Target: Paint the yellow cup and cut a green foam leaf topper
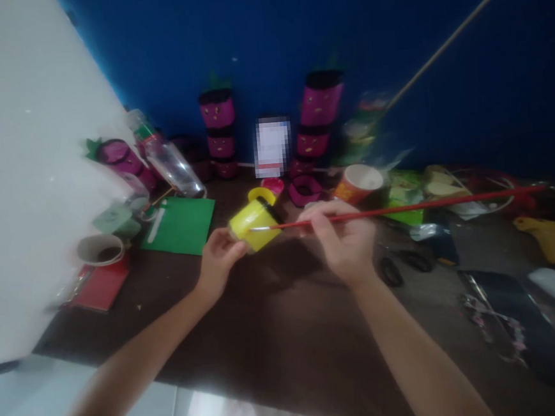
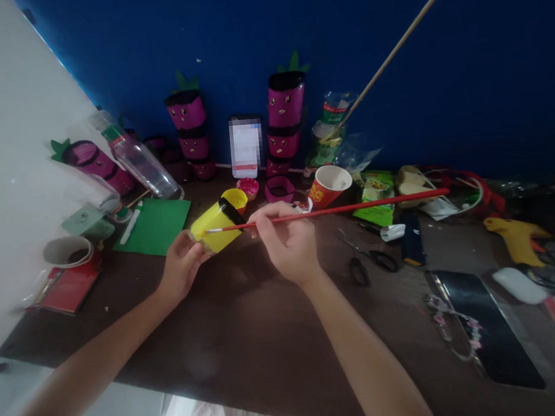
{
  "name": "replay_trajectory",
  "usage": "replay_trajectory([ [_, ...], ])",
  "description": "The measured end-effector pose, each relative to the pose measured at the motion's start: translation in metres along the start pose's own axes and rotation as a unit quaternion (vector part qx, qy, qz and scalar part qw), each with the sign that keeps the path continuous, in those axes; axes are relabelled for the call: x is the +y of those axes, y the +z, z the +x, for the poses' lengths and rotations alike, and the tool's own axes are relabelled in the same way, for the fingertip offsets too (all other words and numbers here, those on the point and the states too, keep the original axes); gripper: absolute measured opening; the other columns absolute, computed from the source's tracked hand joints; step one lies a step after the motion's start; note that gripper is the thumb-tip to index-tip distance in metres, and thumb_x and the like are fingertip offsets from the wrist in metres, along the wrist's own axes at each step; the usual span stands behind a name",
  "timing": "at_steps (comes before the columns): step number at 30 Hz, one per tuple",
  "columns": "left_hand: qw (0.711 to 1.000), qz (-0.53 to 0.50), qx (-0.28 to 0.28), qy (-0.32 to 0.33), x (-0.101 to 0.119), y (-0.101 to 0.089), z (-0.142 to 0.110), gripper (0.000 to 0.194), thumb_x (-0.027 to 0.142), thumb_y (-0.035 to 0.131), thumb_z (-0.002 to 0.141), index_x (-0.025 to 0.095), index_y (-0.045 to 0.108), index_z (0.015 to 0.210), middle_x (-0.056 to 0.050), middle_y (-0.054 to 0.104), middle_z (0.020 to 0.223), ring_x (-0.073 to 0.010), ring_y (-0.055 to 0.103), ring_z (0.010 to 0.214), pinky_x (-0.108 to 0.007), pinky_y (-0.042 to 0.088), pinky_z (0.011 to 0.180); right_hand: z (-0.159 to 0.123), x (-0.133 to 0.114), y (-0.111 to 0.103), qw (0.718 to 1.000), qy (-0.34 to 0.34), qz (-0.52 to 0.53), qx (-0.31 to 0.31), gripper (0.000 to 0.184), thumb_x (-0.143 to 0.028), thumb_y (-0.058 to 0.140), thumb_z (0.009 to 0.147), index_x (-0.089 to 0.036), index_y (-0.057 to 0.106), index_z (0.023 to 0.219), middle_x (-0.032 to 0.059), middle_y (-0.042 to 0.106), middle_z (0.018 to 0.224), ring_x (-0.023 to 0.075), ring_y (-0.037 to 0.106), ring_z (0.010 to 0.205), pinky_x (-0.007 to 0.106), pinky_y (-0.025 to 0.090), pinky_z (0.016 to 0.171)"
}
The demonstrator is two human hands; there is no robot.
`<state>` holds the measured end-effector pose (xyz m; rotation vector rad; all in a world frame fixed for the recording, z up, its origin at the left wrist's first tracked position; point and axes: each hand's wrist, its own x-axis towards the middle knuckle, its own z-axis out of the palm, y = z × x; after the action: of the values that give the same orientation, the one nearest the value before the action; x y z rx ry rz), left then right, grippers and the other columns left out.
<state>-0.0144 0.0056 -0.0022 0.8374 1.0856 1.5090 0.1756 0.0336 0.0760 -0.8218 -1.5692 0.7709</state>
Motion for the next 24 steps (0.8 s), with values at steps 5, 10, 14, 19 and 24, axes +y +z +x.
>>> replay_trajectory([
  [5,1.0,-0.002,-0.001,-0.003,0.0007,0.0007,0.0,0.042,0.041,0.08,0.057,0.019,0.055,0.082,-0.002,0.063,0.087,-0.0142,0.063,0.075,-0.029,0.054,0.07,0.0001,0.0002,-0.0018,1.0,-0.006,-0.006,-0.008,0.017,-0.026,0.054,0.088,-0.019,0.061,0.073,-0.0002,0.061,0.065,0.0118,0.058,0.059,0.026,0.049,0.057],
  [10,1.0,-0.004,-0.001,-0.008,0.0012,0.0013,-0.0005,0.044,0.044,0.08,0.056,0.019,0.055,0.082,-0.001,0.064,0.084,-0.0143,0.064,0.073,-0.029,0.054,0.067,-0.0002,0.0006,-0.0016,1.0,-0.007,-0.003,-0.004,0.019,-0.029,0.054,0.087,-0.02,0.06,0.073,0.0,0.06,0.065,0.0125,0.058,0.059,0.027,0.049,0.057],
  [14,1.0,-0.006,0.0,-0.005,0.0025,0.0022,-0.0005,0.046,0.046,0.08,0.056,0.019,0.056,0.084,-0.004,0.065,0.09,-0.0161,0.065,0.075,-0.029,0.055,0.066,-0.0009,0.0006,-0.0011,1.0,0.003,-0.013,-0.007,0.018,-0.03,0.054,0.087,-0.02,0.06,0.073,-0.0001,0.06,0.065,0.0128,0.058,0.058,0.028,0.049,0.057],
  [19,1.0,-0.008,0.002,-0.009,0.0042,0.0035,-0.001,0.046,0.046,0.08,0.056,0.019,0.057,0.084,-0.004,0.066,0.09,-0.0161,0.065,0.075,-0.029,0.055,0.066,-0.0012,-0.0002,-0.0015,1.0,-0.013,-0.018,-0.006,0.019,-0.029,0.053,0.088,-0.02,0.06,0.072,0.0003,0.061,0.066,0.0127,0.057,0.059,0.027,0.048,0.057],
  [24,1.0,-0.027,0.002,-0.013,0.0038,0.0039,-0.0013,0.043,0.045,0.08,0.056,0.019,0.057,0.083,-0.003,0.065,0.092,-0.0159,0.065,0.077,-0.029,0.055,0.067,-0.0014,-0.0009,-0.0021,0.999,-0.026,-0.033,0.004,0.017,-0.024,0.053,0.088,-0.02,0.061,0.073,0.0002,0.06,0.065,0.0126,0.057,0.06,0.027,0.048,0.057],
])
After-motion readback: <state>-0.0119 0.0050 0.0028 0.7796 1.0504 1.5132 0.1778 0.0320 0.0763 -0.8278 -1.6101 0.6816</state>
